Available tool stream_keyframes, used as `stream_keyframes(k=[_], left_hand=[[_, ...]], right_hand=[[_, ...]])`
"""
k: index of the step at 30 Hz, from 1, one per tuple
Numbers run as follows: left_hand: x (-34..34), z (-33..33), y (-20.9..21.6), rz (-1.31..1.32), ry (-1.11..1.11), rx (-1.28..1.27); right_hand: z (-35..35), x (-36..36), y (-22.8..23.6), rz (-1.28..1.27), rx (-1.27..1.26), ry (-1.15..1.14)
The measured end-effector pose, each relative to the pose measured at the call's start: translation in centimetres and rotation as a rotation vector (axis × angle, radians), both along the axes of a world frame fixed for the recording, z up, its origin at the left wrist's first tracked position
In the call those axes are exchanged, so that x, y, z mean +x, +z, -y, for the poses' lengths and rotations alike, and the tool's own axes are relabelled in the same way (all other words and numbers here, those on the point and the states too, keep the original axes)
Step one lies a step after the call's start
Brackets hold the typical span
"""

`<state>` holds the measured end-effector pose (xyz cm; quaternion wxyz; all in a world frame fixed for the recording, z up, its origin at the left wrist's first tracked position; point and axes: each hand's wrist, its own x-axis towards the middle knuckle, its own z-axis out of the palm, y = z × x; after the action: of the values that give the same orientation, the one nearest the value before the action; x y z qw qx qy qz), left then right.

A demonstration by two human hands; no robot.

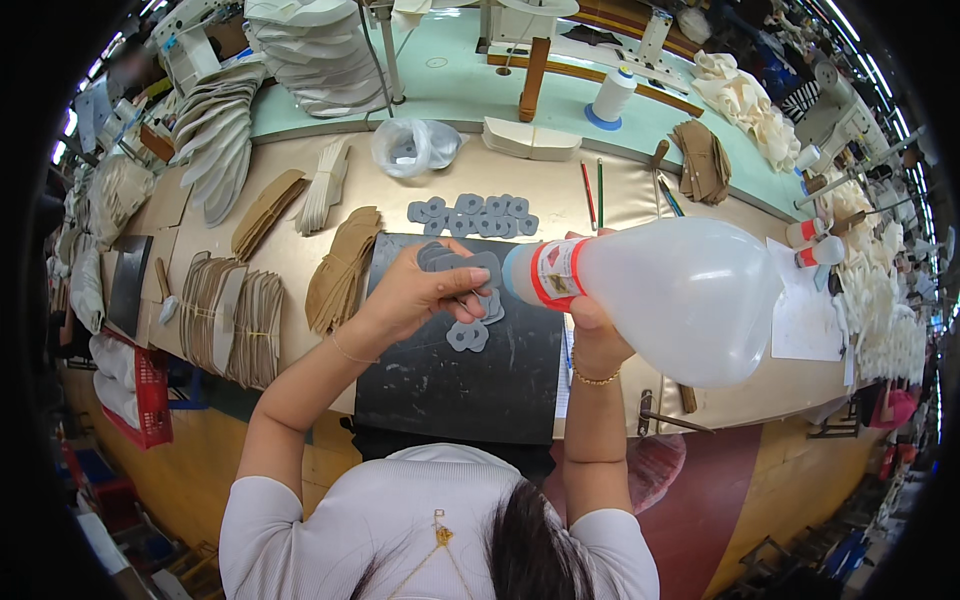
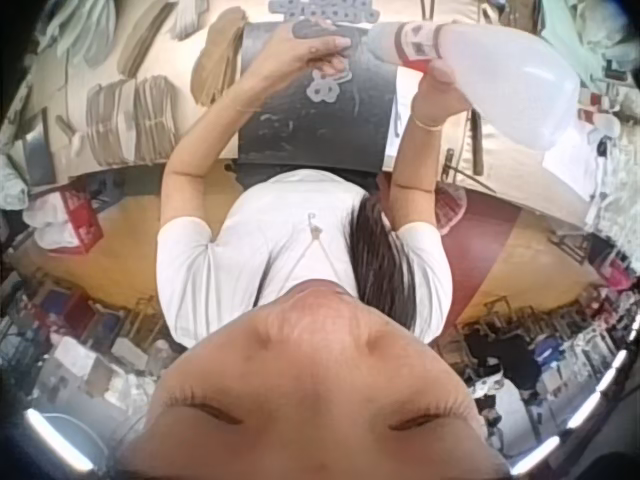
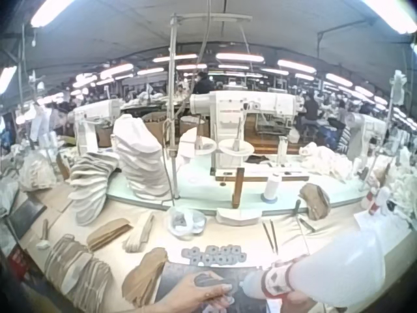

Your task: The person applies glue from a squeeze bottle onto small gray plastic pieces on a black mat, then places them on the table. The person repeats this process for multiple pieces.

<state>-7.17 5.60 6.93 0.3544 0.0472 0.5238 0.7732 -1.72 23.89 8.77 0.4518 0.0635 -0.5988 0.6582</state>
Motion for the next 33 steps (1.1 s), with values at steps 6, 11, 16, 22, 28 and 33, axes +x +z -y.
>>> stream_keyframes(k=[6, 11, 16, 22, 28, 33], left_hand=[[0.5, -0.2, 0.9, 0.046, 0.027, 0.032], [0.3, -0.2, 1.0, 0.031, 0.014, 0.028], [0.6, 0.0, 1.4, 0.088, 0.024, 0.069], [0.8, 0.5, 1.0, 0.041, 0.04, 0.086], [0.6, 0.9, 0.5, -0.018, 0.022, 0.072], [0.7, 0.8, 0.7, 0.021, -0.005, 0.035]], right_hand=[[0.1, 0.3, -0.3, -0.031, 0.008, 0.07], [0.7, -0.2, 0.3, -0.02, 0.036, 0.084], [0.1, 0.1, -0.3, -0.053, 0.062, 0.04], [-0.8, 0.3, 0.3, -0.144, -0.041, 0.02], [-0.6, 0.3, 0.9, -0.165, -0.096, -0.006], [-0.6, -0.1, 0.8, -0.207, -0.076, 0.035]])
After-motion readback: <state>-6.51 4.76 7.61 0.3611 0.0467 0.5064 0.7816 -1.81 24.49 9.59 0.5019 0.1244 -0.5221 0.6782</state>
